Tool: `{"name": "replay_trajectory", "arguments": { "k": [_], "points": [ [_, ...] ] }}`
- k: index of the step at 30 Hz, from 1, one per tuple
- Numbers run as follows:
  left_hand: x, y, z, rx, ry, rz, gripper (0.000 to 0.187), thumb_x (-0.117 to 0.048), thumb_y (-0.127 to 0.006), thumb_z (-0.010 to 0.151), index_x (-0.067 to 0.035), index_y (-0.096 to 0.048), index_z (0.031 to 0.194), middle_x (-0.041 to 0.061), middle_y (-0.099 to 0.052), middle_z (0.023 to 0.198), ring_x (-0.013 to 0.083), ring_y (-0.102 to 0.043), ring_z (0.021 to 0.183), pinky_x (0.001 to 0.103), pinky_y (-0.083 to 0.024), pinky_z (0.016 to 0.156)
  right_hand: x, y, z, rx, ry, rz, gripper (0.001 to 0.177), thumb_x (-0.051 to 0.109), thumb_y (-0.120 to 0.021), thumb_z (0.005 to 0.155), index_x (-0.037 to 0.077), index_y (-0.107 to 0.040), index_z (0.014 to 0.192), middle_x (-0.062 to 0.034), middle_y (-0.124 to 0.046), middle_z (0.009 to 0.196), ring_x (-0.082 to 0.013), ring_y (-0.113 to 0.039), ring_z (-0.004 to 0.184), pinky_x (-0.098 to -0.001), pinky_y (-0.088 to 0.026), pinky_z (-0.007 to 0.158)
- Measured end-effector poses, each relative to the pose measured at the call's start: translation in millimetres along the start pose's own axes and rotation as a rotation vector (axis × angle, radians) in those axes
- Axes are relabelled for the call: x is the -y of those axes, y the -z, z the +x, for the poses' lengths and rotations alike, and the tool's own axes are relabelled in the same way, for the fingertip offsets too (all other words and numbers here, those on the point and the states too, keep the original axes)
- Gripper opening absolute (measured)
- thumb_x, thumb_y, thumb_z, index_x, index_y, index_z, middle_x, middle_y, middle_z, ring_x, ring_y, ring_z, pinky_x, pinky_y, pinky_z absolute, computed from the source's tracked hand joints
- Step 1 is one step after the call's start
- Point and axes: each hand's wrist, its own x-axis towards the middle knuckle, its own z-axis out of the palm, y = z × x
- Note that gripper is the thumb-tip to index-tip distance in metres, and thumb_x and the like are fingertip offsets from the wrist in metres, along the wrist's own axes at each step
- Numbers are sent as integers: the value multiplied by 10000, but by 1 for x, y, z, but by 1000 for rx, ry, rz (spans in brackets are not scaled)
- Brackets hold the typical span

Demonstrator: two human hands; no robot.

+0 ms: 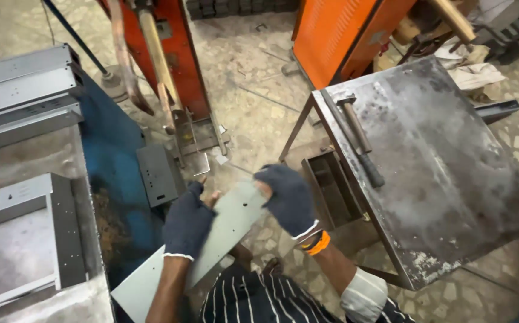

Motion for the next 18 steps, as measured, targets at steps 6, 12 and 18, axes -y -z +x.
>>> {"name": "replay_trajectory", "arguments": {
  "k": [6, 12, 18],
  "points": [
    [-27, -35, -22, 202, 159, 129, 444, -397, -658, 868, -192, -726, 1256, 161, -738, 1105, 359, -703, 1011, 452, -543, 836, 1, 9, -25, 219, 85, 4, 373, 166, -739, 743, 91, -731, 1108, -140, -742, 1130, -345, -696, 1059, -436, -518, 912],
    [-36, -53, -33, 294, 131, -79, 447, -434, -681, 880, -105, -729, 1179, 179, -736, 1058, 345, -716, 988, 416, -541, 830, -64, 53, -88, -77, -399, 220, 365, 59, -610, 881, 59, -655, 1242, -130, -720, 1224, -255, -718, 1132, -354, -565, 1004],
    [-64, -40, -29, 560, 33, -186, 423, -411, -601, 958, -25, -752, 877, 208, -725, 797, 329, -713, 787, 416, -524, 751, -195, 0, -264, 348, -488, 104, 536, 92, -637, 886, 19, -540, 1408, -196, -629, 1337, -319, -606, 1230, -408, -463, 1023]
  ]
}}
